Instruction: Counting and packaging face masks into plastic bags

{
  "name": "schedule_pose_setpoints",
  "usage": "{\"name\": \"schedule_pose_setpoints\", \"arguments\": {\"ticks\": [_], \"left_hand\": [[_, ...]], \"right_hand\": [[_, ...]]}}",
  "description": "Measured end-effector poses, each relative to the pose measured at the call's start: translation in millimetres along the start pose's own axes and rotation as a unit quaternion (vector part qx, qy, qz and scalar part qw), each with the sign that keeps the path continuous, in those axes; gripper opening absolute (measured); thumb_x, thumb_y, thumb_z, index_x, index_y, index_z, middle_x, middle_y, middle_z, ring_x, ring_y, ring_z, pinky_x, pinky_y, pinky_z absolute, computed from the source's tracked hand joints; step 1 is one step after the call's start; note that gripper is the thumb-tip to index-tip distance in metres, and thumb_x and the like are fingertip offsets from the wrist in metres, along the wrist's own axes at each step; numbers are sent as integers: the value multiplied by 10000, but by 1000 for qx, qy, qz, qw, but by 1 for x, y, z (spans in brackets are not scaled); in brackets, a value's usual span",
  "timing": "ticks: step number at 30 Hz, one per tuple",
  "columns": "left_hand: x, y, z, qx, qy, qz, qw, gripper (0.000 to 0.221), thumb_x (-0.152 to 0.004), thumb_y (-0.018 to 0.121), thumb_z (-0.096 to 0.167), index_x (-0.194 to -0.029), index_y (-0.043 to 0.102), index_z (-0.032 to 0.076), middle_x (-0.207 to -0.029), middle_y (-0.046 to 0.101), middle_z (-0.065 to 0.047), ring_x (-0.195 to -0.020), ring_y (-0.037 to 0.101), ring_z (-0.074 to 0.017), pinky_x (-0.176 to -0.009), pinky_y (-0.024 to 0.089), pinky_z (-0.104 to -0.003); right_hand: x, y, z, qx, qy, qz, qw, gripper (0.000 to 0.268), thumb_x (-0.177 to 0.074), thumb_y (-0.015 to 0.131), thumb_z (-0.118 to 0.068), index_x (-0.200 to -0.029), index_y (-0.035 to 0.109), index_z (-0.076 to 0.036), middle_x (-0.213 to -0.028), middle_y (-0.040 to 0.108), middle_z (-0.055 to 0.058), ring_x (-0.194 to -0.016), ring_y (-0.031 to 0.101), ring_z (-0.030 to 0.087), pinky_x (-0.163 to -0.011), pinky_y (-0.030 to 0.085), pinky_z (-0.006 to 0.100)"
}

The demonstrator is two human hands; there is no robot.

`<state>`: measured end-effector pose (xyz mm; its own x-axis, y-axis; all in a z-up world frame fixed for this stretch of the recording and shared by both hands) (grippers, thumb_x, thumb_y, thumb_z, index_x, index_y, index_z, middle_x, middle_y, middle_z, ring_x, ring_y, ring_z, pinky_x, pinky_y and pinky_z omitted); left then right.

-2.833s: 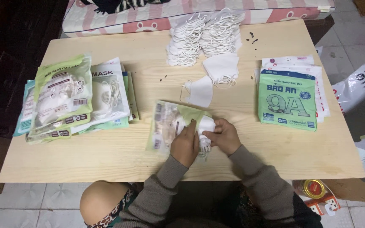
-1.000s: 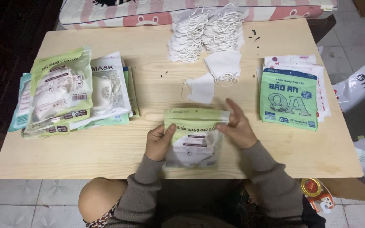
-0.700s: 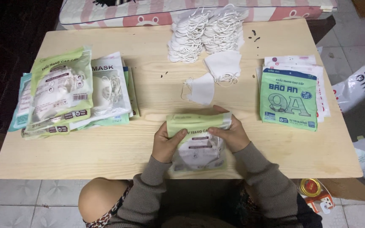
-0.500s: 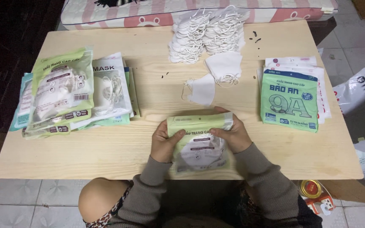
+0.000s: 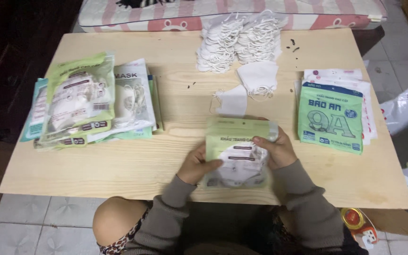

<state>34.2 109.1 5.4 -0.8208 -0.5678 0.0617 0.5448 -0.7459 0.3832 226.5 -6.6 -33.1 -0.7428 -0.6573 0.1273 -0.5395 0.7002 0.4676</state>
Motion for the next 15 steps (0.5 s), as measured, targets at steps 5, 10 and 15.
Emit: {"name": "schedule_pose_setpoints", "arguments": {"ticks": [5,10,15], "left_hand": [[3,-32,-78,-12,-43,27,999,418,-757,902,57,-1146,752,26,-1004,778,-124,-885,719,-182,-801,622,-356],[11,-55,-41,4,-47,109,993,335,-803,868,65,-1116,759,11,-975,784,-139,-863,729,-169,-756,622,-341],[48,-46,89,-260,184,115,941,541,-892,791,202,-1342,608,-37,-1312,655,-271,-1279,575,-421,-1057,484,-559]], "right_hand": [[-14,-31,23,1,4,-9,1000,618,-736,783,59,-1312,602,-73,-1081,724,119,-929,736,253,-839,612,431],[16,23,23,24,28,-81,996,660,-665,803,59,-1282,600,-54,-1101,740,155,-973,735,297,-832,607,463],[21,56,27,42,75,-96,992,554,-722,736,43,-1256,611,-39,-1065,739,235,-856,735,364,-786,615,508]]}}
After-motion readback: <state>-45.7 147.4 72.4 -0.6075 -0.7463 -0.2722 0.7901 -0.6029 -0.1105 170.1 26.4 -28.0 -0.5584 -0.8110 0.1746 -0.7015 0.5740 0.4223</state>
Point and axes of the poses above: each hand's wrist, its own x-axis away from the middle knuckle, its own y-axis out of the palm, z = x × y, the point moved 9 cm from there along -x, towards the middle knuckle
